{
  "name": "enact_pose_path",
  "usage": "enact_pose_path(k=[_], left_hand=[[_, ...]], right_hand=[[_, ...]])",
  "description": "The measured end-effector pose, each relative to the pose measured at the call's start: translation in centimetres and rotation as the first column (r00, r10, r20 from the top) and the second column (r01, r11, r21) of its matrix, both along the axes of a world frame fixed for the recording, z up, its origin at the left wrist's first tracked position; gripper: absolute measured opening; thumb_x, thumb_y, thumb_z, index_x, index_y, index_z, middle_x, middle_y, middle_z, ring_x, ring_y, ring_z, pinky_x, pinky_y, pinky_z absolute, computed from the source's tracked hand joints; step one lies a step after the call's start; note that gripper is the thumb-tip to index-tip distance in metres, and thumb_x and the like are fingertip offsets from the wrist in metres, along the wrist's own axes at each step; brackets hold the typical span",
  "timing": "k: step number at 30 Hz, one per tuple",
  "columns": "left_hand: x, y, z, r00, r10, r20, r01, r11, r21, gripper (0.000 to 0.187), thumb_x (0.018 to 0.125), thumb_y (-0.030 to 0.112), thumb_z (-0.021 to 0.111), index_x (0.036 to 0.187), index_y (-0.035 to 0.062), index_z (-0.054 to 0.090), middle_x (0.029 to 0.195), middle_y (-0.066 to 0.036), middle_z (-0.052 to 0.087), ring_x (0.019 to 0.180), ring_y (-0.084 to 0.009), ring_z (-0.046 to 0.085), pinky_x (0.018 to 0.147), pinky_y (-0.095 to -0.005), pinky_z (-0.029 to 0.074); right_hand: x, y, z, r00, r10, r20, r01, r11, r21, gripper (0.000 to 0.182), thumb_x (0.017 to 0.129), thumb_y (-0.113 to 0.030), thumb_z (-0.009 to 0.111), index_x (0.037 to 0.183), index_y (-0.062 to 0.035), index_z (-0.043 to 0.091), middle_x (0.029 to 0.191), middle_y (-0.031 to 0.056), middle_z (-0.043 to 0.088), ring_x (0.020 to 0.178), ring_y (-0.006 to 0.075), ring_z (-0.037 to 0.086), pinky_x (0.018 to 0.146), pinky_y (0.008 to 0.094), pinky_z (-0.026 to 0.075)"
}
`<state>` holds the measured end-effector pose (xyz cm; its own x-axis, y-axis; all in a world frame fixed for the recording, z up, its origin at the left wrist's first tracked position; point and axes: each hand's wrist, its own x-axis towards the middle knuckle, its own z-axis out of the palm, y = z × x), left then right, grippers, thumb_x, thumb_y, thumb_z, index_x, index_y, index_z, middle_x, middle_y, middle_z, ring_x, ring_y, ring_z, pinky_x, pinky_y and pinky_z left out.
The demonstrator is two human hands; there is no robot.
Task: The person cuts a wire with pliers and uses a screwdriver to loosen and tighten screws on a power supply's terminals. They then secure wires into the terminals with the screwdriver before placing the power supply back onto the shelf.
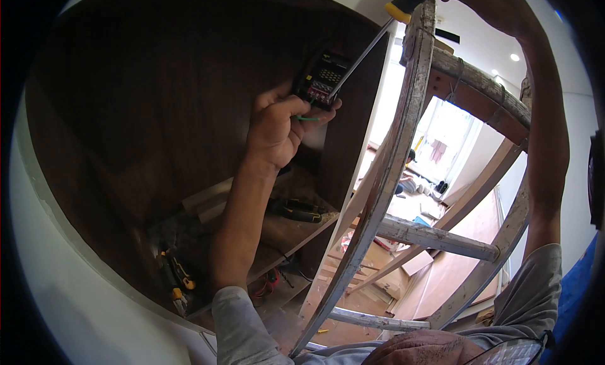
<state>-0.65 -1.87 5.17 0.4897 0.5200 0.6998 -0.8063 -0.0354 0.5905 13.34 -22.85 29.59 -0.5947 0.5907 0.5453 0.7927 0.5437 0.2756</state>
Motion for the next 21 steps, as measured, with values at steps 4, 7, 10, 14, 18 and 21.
enact_pose_path(k=[4, 7, 10, 14, 18, 21], left_hand=[[0.0, 0.2, 0.0, 1.0, -0.001, 0.001, 0.001, 1.0, -0.012, 0.043, 0.083, -0.007, 0.049, 0.124, -0.0191, 0.052, 0.118, -0.033, 0.064, 0.112, -0.0456, 0.067, 0.093, -0.0463, 0.064], [0.0, 0.2, 0.0, 1.0, -0.005, 0.003, 0.005, 1.0, -0.016, 0.044, 0.082, -0.007, 0.049, 0.124, -0.019, 0.052, 0.118, -0.033, 0.064, 0.112, -0.0461, 0.067, 0.094, -0.0472, 0.063], [0.0, 0.1, 0.0, 1.0, -0.011, 0.002, 0.011, 1.0, -0.023, 0.044, 0.081, -0.007, 0.049, 0.124, -0.0191, 0.053, 0.119, -0.033, 0.064, 0.112, -0.0464, 0.066, 0.095, -0.0479, 0.063], [0.0, -0.1, 0.1, 1.0, -0.005, -0.013, 0.004, 0.999, -0.048, 0.045, 0.08, -0.008, 0.047, 0.124, -0.0194, 0.053, 0.119, -0.033, 0.064, 0.112, -0.0467, 0.066, 0.095, -0.0485, 0.063], [0.2, 1.0, -0.4, 0.997, -0.072, -0.031, 0.068, 0.993, -0.1, 0.048, 0.079, -0.009, 0.044, 0.125, -0.0202, 0.052, 0.123, -0.034, 0.061, 0.117, -0.0482, 0.063, 0.099, -0.051, 0.06], [0.8, 2.3, -1.1, 0.991, -0.128, -0.029, 0.123, 0.983, -0.136, 0.048, 0.08, -0.007, 0.044, 0.125, -0.021, 0.051, 0.126, -0.035, 0.059, 0.12, -0.0488, 0.061, 0.104, -0.0532, 0.056]], right_hand=[[-1.3, -1.0, -0.6, 0.991, -0.13, -0.035, 0.131, 0.991, 0.013, 0.037, 0.096, -0.029, 0.073, 0.109, 0.0047, 0.066, 0.09, 0.0097, 0.071, 0.086, 0.0159, 0.071, 0.079, 0.0291, 0.06], [0.6, 0.2, 0.3, 1.0, -0.013, 0.003, 0.013, 1.0, -0.001, 0.037, 0.096, -0.029, 0.072, 0.109, 0.0053, 0.066, 0.092, 0.0107, 0.072, 0.087, 0.0168, 0.072, 0.08, 0.0304, 0.061], [0.9, 0.3, 0.4, 1.0, -0.01, -0.009, 0.01, 1.0, 0.003, 0.037, 0.096, -0.029, 0.072, 0.109, 0.0054, 0.065, 0.09, 0.0103, 0.071, 0.087, 0.0168, 0.071, 0.08, 0.0301, 0.061], [1.1, 0.8, 0.5, 0.999, 0.048, 0.015, -0.048, 0.999, 0.016, 0.035, 0.097, -0.027, 0.071, 0.11, 0.0052, 0.065, 0.087, 0.008, 0.069, 0.084, 0.0152, 0.07, 0.077, 0.0282, 0.061], [0.5, 0.6, 0.3, 1.0, -0.013, 0.022, 0.011, 0.998, 0.058, 0.036, 0.098, -0.029, 0.071, 0.109, 0.0048, 0.066, 0.083, 0.0048, 0.067, 0.077, 0.0111, 0.066, 0.069, 0.0246, 0.057], [-0.5, 0.3, 0.0, 0.992, -0.084, 0.089, 0.075, 0.992, 0.106, 0.036, 0.098, -0.031, 0.071, 0.108, 0.0038, 0.067, 0.081, 0.0029, 0.067, 0.073, 0.0089, 0.064, 0.064, 0.0224, 0.052]])
